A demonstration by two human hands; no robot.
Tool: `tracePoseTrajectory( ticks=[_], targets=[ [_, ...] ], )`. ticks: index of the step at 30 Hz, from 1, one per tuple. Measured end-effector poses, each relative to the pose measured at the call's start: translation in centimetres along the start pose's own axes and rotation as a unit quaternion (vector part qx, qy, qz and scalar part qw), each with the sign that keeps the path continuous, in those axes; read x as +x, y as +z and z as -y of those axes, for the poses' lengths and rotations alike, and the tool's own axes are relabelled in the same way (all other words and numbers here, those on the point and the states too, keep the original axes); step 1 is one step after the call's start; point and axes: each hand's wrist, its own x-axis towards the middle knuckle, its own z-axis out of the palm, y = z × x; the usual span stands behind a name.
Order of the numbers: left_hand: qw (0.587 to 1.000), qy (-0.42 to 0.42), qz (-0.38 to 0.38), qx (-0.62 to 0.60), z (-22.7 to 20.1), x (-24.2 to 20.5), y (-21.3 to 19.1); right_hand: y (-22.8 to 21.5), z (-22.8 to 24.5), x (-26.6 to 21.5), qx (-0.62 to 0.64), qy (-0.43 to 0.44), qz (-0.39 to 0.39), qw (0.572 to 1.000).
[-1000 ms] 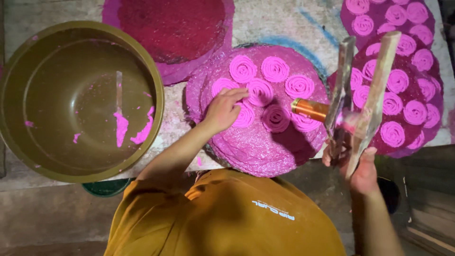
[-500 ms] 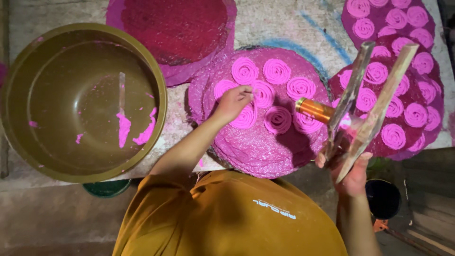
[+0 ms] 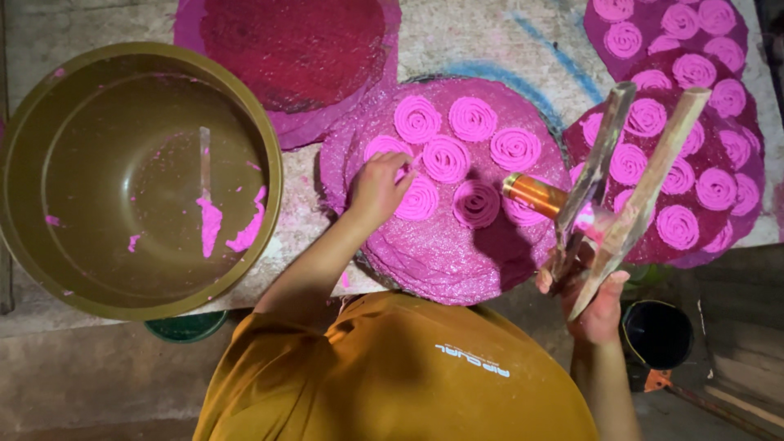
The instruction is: The person uses a wooden-handled press tool to form pink paste into rose-shaped candles on a flat tray. They repeatedly scoop paste from a large bowl, load the press, and release shaped candles onto the tray, occasionally cleaning the tool with a spatula.
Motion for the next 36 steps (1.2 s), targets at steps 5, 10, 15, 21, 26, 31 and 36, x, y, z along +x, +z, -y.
tracePoseTrajectory(
  ticks=[5,10,15,21,26,31,36],
  targets=[
    [0.996,0.029,-0.013,0.077,-0.6,-0.4,-0.9,0.2,-0.1,-0.2,0.016,-0.002,0.007,1.000],
    [0.994,0.072,-0.020,0.080,-0.5,-0.8,-1.2,0.5,0.1,-0.2,0.013,-0.008,0.007,1.000],
    [0.992,0.073,0.000,0.104,-0.6,-1.2,-2.0,0.4,0.2,-0.2,0.016,-0.016,0.000,1.000],
    [0.995,-0.049,-0.004,0.087,-0.6,-3.5,-5.6,-0.1,-0.2,-0.5,0.026,-0.017,0.009,0.999],
    [0.970,-0.173,-0.135,0.104,1.3,-8.3,-12.6,-0.6,-0.2,-0.4,0.026,-0.011,-0.002,1.000],
    [0.873,-0.291,-0.186,0.345,4.0,-11.7,-18.8,-0.6,-0.7,0.7,0.048,0.017,0.001,0.999],
    [0.892,-0.345,-0.060,0.285,5.6,-13.5,-19.3,-0.5,-1.2,2.3,0.045,0.029,0.038,0.998]
  ],
)
